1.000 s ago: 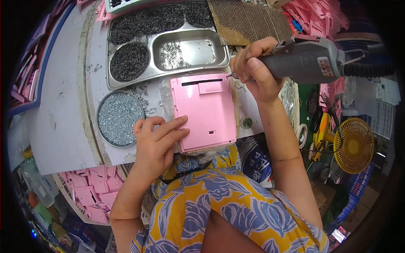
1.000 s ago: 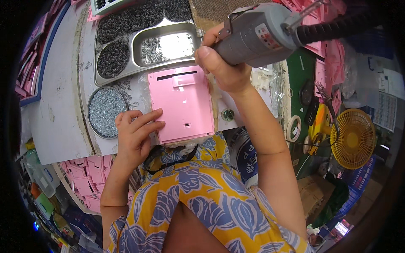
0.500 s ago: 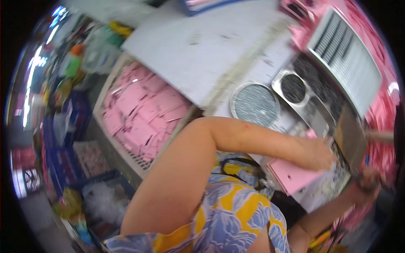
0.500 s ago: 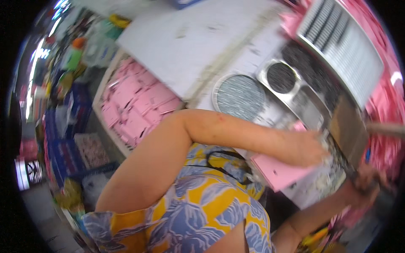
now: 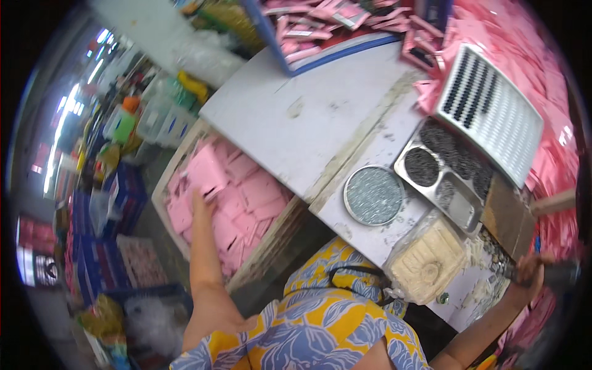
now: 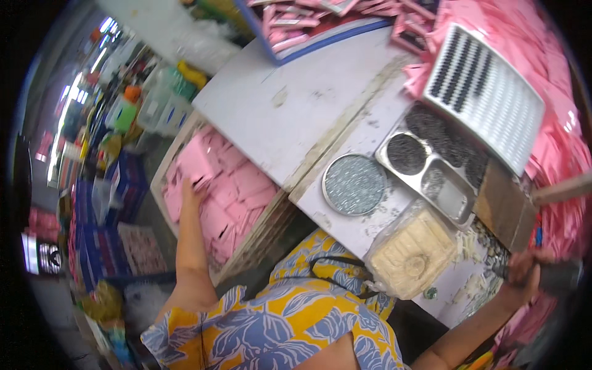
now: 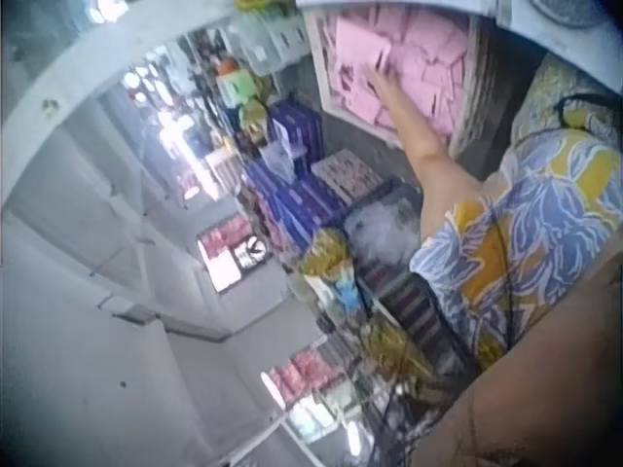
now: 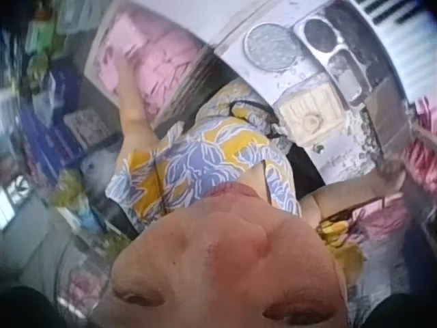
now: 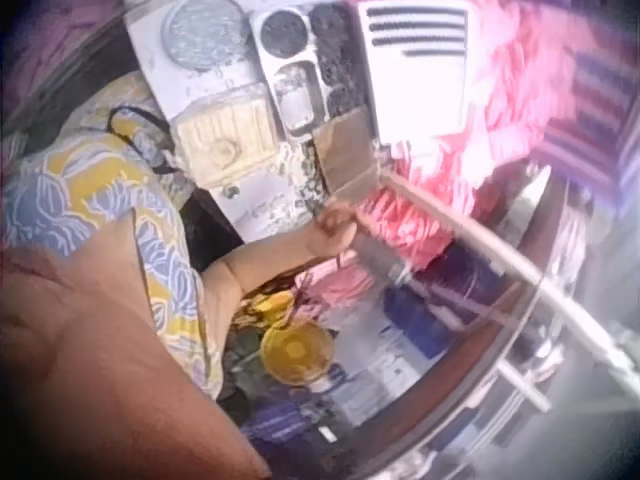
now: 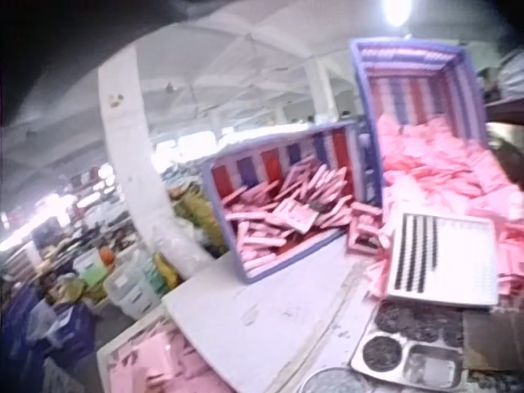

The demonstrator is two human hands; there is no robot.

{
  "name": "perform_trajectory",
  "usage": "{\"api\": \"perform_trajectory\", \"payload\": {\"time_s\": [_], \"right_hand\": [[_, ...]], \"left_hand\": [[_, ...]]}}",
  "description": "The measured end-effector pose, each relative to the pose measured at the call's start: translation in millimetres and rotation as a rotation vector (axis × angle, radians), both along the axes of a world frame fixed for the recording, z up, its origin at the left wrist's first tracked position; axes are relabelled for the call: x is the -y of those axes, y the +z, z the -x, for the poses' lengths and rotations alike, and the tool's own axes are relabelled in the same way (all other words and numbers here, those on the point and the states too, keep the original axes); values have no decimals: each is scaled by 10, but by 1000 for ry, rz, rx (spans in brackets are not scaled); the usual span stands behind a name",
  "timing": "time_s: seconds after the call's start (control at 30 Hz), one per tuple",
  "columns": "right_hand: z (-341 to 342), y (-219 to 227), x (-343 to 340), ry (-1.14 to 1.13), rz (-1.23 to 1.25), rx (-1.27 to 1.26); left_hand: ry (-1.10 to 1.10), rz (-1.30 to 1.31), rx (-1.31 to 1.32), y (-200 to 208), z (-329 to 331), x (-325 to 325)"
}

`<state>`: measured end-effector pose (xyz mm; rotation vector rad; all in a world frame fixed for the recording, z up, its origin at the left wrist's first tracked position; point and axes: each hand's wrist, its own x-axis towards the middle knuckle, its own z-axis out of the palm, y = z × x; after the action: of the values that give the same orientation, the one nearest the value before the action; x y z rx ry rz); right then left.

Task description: Assembling internal components and soldering wires inside a pink electronic toy casing.

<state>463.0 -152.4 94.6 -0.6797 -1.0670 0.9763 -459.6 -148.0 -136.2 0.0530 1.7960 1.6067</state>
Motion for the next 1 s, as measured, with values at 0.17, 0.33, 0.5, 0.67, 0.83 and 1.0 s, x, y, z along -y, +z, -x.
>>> {"api": "perform_trajectory", "payload": {"time_s": [0.17, 0.33, 0.5, 0.67, 0.83, 1.0], "right_hand": [[338, 51, -290, -131, 0, 99], [402, 183, -149, -479, 151, 269], [423, 183, -155, -504, 213, 363], [377, 243, -4, -562, 231, 369], [311, 298, 207, -617, 235, 399], [205, 261, 277, -636, 216, 423]], "left_hand": [[239, 281, -349, 64, 705, -437], [29, 26, -1576, 935, -1179, -2243], [-733, -513, -1986, 1865, -3203, -3584], [-827, 199, -2391, 1635, -3909, -5237], [-738, 678, -2458, 1433, -4051, -6178], [-577, 184, -2428, 1827, -4074, -6162]]}}
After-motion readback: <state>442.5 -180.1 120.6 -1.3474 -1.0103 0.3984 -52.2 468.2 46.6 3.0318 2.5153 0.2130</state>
